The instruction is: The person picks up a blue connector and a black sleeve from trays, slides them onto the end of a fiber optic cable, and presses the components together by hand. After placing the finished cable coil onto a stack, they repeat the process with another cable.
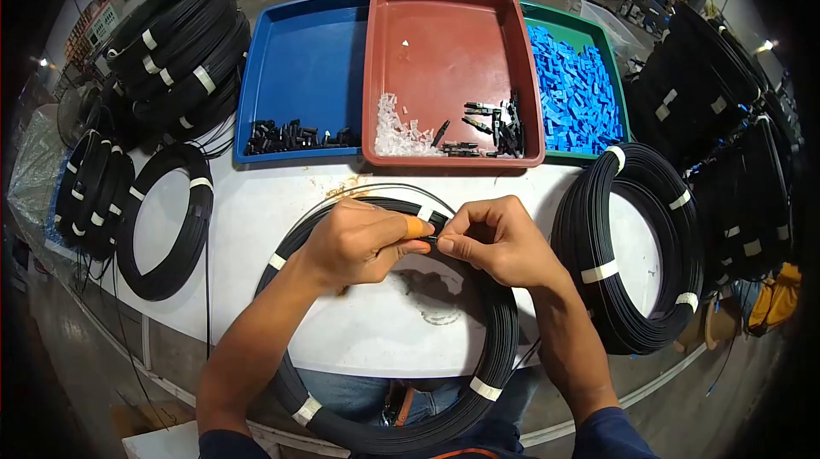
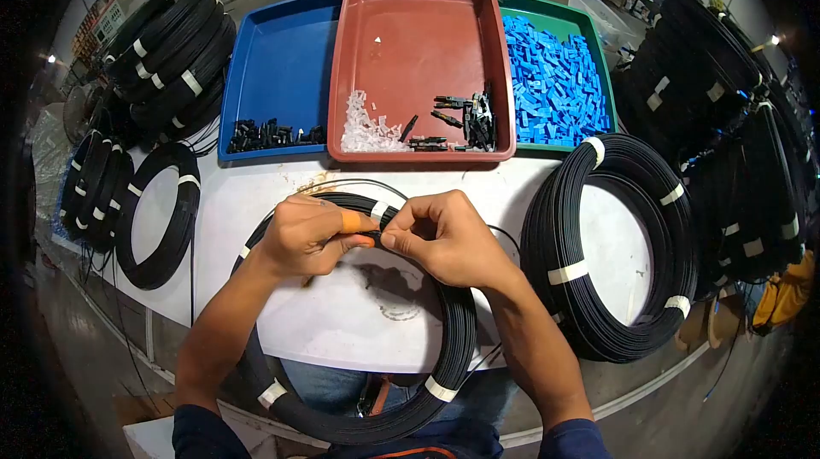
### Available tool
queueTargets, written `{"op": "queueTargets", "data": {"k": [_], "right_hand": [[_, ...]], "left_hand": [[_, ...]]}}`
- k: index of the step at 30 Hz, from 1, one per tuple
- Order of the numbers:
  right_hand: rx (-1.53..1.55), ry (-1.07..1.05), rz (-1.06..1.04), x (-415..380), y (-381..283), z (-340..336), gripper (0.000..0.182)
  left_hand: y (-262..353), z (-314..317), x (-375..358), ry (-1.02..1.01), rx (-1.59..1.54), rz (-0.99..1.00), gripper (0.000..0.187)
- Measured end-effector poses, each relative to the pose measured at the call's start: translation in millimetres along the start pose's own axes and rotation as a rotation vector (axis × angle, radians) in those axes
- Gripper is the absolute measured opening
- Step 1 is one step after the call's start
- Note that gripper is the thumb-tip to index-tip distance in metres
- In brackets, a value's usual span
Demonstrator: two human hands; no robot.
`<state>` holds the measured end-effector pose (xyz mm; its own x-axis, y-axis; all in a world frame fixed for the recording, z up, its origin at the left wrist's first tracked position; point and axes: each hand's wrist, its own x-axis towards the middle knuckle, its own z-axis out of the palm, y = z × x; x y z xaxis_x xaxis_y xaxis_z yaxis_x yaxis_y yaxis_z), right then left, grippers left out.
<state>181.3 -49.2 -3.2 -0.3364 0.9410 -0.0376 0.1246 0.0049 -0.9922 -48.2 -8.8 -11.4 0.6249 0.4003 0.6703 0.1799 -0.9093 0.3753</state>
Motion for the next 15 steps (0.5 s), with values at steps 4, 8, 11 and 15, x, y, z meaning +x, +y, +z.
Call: {"op": "queueTargets", "data": {"k": [4, 8, 11, 15], "right_hand": [[-0.013, -0.022, -0.004, 0, 2, -1, 0.011], [-0.005, -0.074, 0.015, 0, -2, -4, 0.010], [0.023, -0.123, -0.048, 1, 1, -5, 0.010], [0.033, -0.145, -0.037, 0, 1, -10, 0.010]], "left_hand": [[-2, 5, -4, 0.004, 0.060, 0.079, 0.018], [3, 3, 0, -0.025, 0.024, 0.069, 0.017], [6, 3, 1, -0.059, -0.014, 0.042, 0.016], [12, 5, 4, -0.045, -0.085, 0.042, 0.016]]}}
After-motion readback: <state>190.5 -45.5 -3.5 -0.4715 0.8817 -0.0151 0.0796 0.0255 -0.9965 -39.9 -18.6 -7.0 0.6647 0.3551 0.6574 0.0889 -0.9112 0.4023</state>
